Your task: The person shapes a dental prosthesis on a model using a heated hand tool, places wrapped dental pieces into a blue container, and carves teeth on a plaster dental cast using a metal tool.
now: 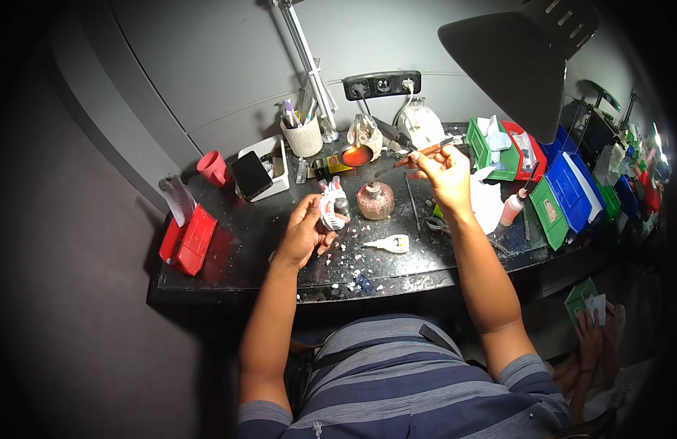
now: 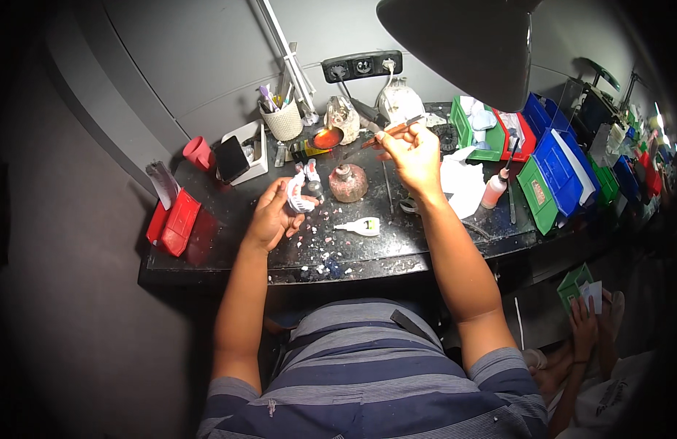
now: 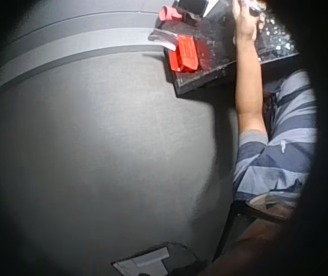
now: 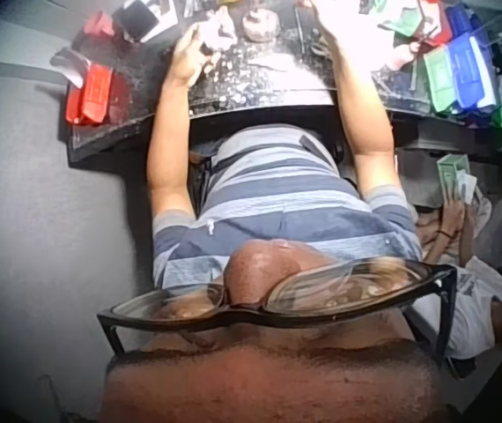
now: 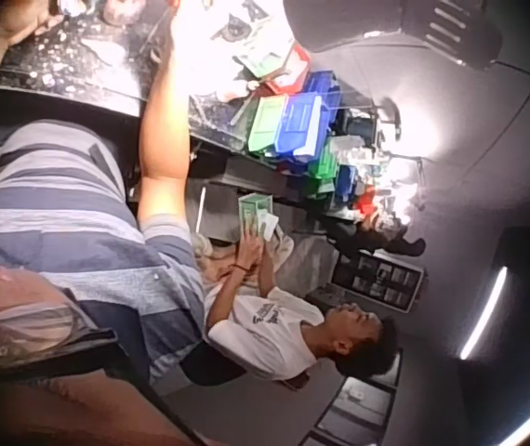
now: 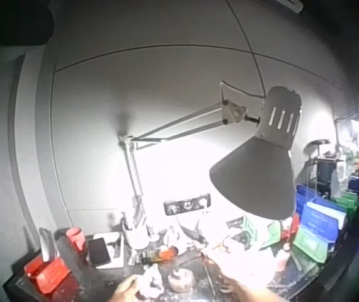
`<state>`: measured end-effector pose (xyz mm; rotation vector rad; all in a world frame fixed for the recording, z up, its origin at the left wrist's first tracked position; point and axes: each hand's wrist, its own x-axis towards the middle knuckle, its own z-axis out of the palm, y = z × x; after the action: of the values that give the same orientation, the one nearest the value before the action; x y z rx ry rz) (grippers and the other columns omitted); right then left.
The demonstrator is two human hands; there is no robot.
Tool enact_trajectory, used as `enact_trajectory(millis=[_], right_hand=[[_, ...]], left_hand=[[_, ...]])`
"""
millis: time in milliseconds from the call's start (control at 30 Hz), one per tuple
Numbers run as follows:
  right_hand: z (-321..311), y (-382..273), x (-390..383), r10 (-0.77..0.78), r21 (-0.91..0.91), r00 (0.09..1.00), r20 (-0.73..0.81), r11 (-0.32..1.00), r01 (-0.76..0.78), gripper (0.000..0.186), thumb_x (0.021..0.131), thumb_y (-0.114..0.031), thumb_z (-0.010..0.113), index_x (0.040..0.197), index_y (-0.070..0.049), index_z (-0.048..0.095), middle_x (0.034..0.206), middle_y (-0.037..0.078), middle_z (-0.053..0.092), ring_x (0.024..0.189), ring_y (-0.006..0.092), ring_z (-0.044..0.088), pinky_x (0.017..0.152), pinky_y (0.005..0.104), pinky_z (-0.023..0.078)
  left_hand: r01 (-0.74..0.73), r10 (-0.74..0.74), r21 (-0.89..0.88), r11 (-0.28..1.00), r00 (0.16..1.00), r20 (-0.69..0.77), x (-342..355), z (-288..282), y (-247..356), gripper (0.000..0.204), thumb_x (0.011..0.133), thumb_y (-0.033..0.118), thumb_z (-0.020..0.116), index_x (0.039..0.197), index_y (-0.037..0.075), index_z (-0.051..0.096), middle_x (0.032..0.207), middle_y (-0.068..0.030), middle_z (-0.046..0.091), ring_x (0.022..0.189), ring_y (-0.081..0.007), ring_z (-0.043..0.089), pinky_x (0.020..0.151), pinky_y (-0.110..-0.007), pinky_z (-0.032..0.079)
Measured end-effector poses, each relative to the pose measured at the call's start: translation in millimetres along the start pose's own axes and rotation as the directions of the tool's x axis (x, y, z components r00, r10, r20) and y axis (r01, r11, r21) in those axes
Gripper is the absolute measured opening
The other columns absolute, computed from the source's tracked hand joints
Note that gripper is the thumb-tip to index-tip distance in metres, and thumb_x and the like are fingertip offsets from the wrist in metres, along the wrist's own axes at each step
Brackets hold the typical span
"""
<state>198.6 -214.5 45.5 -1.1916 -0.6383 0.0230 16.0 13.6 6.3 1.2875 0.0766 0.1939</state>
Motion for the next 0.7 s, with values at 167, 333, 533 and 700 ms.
enact_trajectory(millis=[167,333,533,700], right_hand=[[1,-6,-3,-0.041,0.015,0.998,0.047,0.999,0.041,0.017,0.091,-0.008,0.072,0.1,0.003,0.064,0.09,0.011,0.072,0.08,0.0172,0.072,0.067,0.0287,0.06],[19,-15,-19,-0.076,0.111,0.986,0.151,0.992,0.06,0.015,0.089,0.001,0.072,0.101,0.006,0.063,0.092,0.012,0.071,0.082,0.016,0.071,0.068,0.0265,0.06],[41,-5,-38,-0.067,0.198,0.948,0.311,0.98,0.005,0.016,0.091,0.003,0.07,0.105,0.006,0.063,0.099,0.013,0.071,0.091,0.016,0.07,0.076,0.0273,0.061],[46,1,-40,-0.07,0.177,0.941,0.332,0.984,0.01,0.016,0.09,0.003,0.07,0.105,0.005,0.063,0.099,0.011,0.07,0.094,0.0147,0.069,0.08,0.0278,0.06]], left_hand=[[-0.062,0.069,0.127,0.99,0.996,-0.051,0,1,-3,0.035,0.108,0.04,0.04,0.116,0.007,0.049,0.1,-0.0237,0.07,0.052,-0.0126,0.053,0.039,-0.022,0.04],[-0.096,0.108,0.168,0.981,0.992,-0.066,0,8,-4,0.033,0.107,0.038,0.046,0.11,0.006,0.051,0.094,-0.0156,0.07,0.051,-0.0086,0.053,0.038,-0.02,0.04],[-0.083,0.101,0.25,0.965,0.993,-0.06,-1,7,-5,0.034,0.107,0.035,0.045,0.115,0.003,0.053,0.096,-0.0183,0.07,0.051,-0.01,0.055,0.038,-0.021,0.042],[-0.07,0.092,0.272,0.96,0.993,-0.07,-1,6,-6,0.035,0.107,0.036,0.046,0.116,0.003,0.054,0.097,-0.0171,0.07,0.052,-0.0099,0.055,0.039,-0.021,0.042]])
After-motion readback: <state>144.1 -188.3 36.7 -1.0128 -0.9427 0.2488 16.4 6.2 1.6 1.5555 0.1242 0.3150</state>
